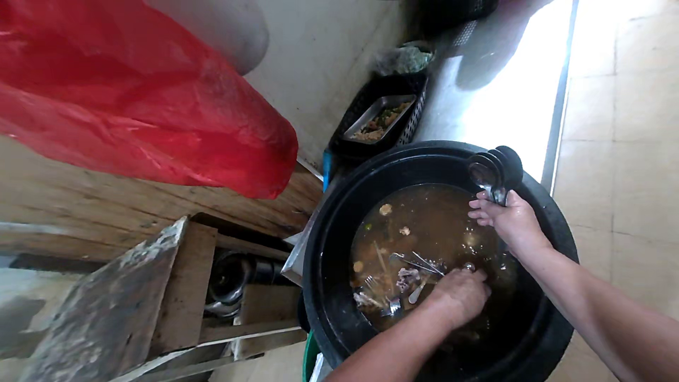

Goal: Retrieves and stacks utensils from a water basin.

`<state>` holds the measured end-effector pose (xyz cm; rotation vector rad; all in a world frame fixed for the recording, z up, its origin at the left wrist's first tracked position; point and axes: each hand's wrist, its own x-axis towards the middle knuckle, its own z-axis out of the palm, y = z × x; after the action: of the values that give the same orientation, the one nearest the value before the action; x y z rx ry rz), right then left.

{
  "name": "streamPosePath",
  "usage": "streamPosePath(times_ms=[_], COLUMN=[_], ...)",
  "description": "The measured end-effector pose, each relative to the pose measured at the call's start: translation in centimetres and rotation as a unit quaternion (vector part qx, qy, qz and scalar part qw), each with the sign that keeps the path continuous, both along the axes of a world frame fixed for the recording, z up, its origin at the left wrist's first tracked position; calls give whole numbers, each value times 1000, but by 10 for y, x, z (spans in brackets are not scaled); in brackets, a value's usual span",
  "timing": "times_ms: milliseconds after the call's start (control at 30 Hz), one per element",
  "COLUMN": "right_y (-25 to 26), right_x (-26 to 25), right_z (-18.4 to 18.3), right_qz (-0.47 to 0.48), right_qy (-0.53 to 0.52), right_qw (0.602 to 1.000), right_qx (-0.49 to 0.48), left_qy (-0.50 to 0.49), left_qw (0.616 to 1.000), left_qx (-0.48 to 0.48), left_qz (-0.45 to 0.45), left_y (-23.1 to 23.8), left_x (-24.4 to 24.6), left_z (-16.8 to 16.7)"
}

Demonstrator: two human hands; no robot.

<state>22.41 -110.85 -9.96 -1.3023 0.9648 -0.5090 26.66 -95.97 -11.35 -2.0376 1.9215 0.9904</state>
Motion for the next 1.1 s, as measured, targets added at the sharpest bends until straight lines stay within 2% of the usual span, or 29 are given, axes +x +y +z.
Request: streamPosePath(times_ms=[67, 133, 233, 333, 433, 467, 533, 567, 600, 633, 700, 733, 767, 833, 900, 967, 1100], right_y=[-1, -1, 0, 4, 0, 0, 2, 2, 2, 1, -2, -2, -2, -3, -2, 0, 1], right_x=[0, 0, -3, -6, -8, -8, -8, -7, -7, -6, -4, -3, -4, -4, -3, -3, -4], right_z=[-1, 0, 5, 11, 6, 4, 6, 6, 4, 1, -3, -3, -3, 0, 2, 2, 6], right_qz=[-5, -2, 36, 72, 118, 124, 95, 74, 52, 31, 4, -5, -13, -28, -40, -43, -41], right_qy=[-8, -13, -40, -61, -117, -121, -58, -10, 22, 36, 40, 41, 40, 41, 54, 51, -20], right_qw=[1000, 1000, 995, 982, 960, 962, 989, 997, 998, 998, 998, 998, 998, 998, 996, 996, 999], right_qx=[4, 22, 87, 165, 224, 210, 102, 33, -19, -48, -57, -49, -46, -49, -59, -55, 16], left_qy=[24, 47, 131, 268, 376, 403, 456, 469, 454, 393, 195, 113, 52, -31, -63, -67, -63], left_qw=[999, 992, 961, 866, 749, 714, 658, 652, 676, 736, 875, 915, 938, 959, 966, 967, 961], left_qx=[-49, -112, -127, -195, -241, -242, -229, -213, -196, -178, -112, -86, -68, -47, -54, -52, -49], left_qz=[1, 42, 207, 375, 489, 518, 554, 556, 547, 523, 429, 377, 337, 277, 243, 242, 266], left_y=[10, 19, 12, -10, -39, -47, -60, -64, -67, -69, -76, -81, -85, -89, -89, -87, -70], left_x=[5, 18, 41, 65, 81, 86, 94, 96, 98, 97, 87, 77, 65, 41, 30, 33, 63], left_z=[8, 17, 63, 91, 95, 93, 78, 67, 53, 38, 9, -9, -26, -37, -34, -35, -33])
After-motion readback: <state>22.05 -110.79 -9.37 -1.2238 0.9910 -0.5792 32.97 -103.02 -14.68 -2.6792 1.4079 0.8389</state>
